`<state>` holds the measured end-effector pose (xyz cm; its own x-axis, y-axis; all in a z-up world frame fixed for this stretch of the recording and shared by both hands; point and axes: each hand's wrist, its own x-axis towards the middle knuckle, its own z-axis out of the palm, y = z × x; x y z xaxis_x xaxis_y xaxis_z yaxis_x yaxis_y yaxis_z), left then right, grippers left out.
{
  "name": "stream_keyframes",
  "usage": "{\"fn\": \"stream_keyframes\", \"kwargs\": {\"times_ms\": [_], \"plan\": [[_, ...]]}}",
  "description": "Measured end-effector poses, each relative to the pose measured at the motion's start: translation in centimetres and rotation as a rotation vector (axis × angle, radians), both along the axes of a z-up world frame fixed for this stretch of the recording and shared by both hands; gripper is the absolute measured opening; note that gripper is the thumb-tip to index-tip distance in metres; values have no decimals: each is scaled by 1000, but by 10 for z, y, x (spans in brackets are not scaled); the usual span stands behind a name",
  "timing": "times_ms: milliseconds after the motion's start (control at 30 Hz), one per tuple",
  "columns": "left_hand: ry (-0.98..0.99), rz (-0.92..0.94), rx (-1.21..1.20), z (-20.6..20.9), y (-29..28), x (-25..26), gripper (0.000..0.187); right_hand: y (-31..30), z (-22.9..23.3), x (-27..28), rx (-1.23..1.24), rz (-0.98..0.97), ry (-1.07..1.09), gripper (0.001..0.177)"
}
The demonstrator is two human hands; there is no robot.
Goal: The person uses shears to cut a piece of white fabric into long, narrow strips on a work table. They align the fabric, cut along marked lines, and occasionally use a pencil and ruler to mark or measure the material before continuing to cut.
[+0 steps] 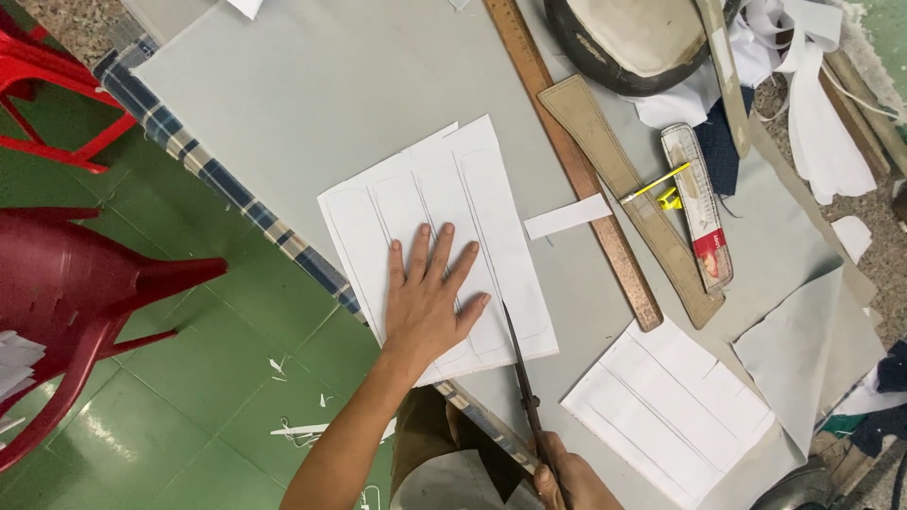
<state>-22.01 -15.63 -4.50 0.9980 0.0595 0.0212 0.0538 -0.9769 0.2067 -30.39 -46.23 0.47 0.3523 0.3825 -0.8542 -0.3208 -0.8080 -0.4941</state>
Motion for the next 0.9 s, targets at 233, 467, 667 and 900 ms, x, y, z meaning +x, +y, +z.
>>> {"fn": "stream_keyframes", "kwargs": {"times_ms": [233, 467, 667, 900], "plan": [[50, -2, 2, -2, 0, 1, 73, 5, 5, 6, -18, -5, 26, 76], [64, -3, 15, -1, 0, 2, 72, 5, 7, 7, -45, -2, 48, 73], [39, 2, 3, -1, 0, 1, 71, 3, 2, 6, -104, 23, 47, 74], [69, -4, -7, -1, 0, 0, 72, -2, 6, 14, -121, -1, 66, 62]]}}
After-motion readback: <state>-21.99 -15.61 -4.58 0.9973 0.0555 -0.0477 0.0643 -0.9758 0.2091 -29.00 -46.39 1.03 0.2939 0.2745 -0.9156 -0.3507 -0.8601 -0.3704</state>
